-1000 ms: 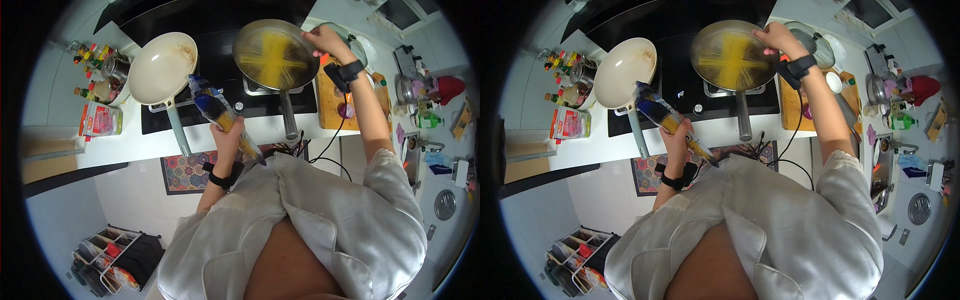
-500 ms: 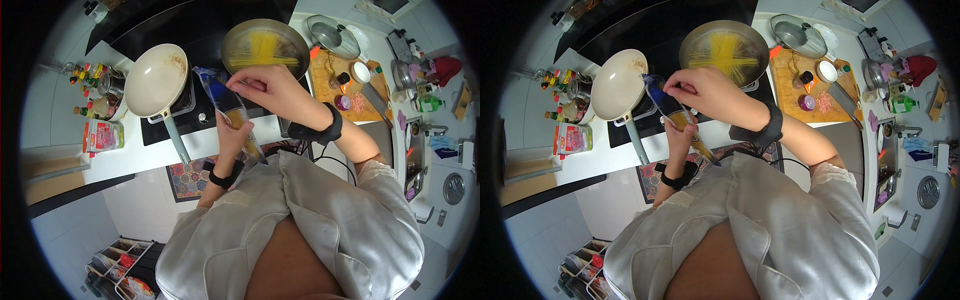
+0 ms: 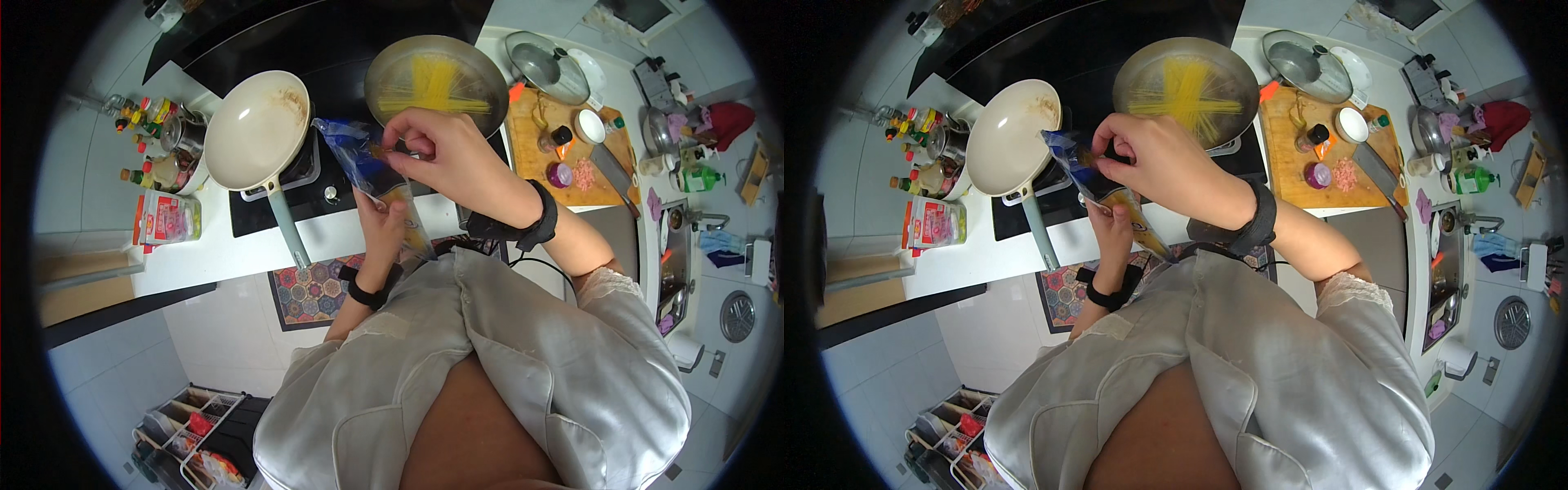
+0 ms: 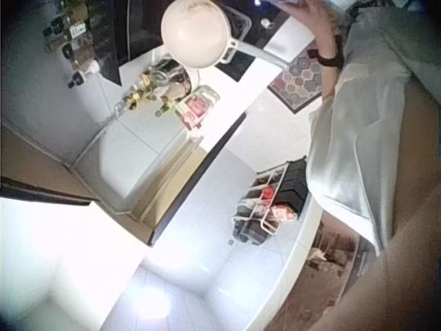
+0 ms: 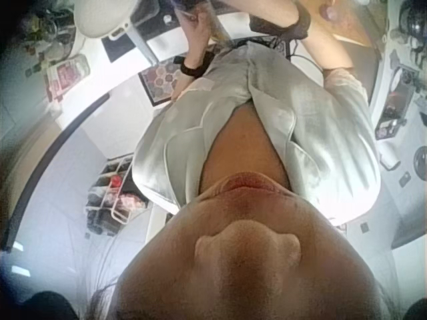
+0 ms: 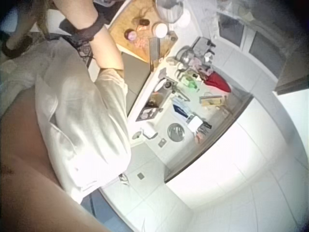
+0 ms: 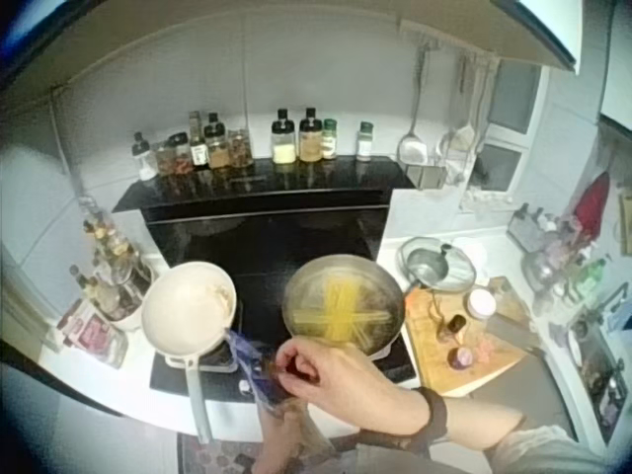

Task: The person adds pasta to a pot of boiling water on a stove, then chops an onion on a cutting board using a cleaver.

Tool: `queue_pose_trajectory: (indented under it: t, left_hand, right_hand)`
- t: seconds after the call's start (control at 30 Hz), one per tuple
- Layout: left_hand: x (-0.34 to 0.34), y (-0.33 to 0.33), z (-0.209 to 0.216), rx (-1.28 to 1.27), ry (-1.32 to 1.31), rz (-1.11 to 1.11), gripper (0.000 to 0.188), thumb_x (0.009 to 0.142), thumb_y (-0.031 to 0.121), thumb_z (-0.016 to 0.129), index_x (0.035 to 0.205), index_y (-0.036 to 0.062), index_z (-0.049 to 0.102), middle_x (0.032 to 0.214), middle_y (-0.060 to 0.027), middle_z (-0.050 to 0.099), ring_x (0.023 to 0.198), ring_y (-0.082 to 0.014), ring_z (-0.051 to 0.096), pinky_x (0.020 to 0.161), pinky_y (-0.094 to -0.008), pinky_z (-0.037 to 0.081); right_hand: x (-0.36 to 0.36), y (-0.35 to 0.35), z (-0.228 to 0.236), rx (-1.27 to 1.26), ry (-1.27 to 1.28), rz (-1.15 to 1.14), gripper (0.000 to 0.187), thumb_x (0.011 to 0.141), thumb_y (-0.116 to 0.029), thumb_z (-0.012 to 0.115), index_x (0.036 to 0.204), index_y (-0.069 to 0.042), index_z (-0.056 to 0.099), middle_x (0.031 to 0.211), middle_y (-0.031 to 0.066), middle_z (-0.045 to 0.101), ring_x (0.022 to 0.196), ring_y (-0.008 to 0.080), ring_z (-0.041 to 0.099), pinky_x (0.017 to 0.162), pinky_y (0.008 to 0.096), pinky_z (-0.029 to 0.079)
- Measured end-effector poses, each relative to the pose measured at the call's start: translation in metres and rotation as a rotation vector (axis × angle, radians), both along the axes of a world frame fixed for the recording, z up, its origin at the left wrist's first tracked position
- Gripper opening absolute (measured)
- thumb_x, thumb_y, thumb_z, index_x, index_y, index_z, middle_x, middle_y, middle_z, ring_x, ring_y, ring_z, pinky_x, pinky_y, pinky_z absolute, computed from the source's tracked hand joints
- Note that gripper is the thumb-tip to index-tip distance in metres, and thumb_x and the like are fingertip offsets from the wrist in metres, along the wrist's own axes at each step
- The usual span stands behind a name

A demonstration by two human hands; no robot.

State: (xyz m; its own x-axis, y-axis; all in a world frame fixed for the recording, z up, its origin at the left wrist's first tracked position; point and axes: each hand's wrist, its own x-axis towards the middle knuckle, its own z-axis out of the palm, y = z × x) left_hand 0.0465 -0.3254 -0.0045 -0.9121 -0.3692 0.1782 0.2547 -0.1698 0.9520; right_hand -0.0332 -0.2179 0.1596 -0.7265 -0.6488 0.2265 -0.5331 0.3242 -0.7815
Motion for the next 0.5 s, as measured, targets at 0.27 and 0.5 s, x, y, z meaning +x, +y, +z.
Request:
queue_pose_trajectory:
  t: [0.27,0.5]
  left_hand:
    - [-0.001,0.006,0.018,0.055,-0.061,0.066,0.061,0.076,0.018,0.066,0.122,0.0001,0.031,0.11,-0.0066,0.046,0.096,-0.0135,0.048,0.08,-0.0233,0.041]
    - [-0.004,0.005,0.026,-0.074,-0.139,0.041,0.042,0.079,0.012,0.062,0.113,0.0005,0.039,0.099,-0.0035,0.052,0.087,-0.0095,0.05,0.075,-0.0218,0.041]
  right_hand:
    - [-0.006,0.004,-0.003,-0.084,-0.213,0.036,0.017,0.069,-0.007,0.063,0.083,-0.001,0.056,0.067,0.0051,0.057,0.056,0.0133,0.053,0.053,0.0255,0.043]
    - [-0.023,0.003,-0.019,-0.092,-0.1,0.007,0.016,0.071,-0.001,0.061,0.085,0.0,0.055,0.073,0.0033,0.06,0.062,0.0075,0.054,0.058,0.0204,0.044]
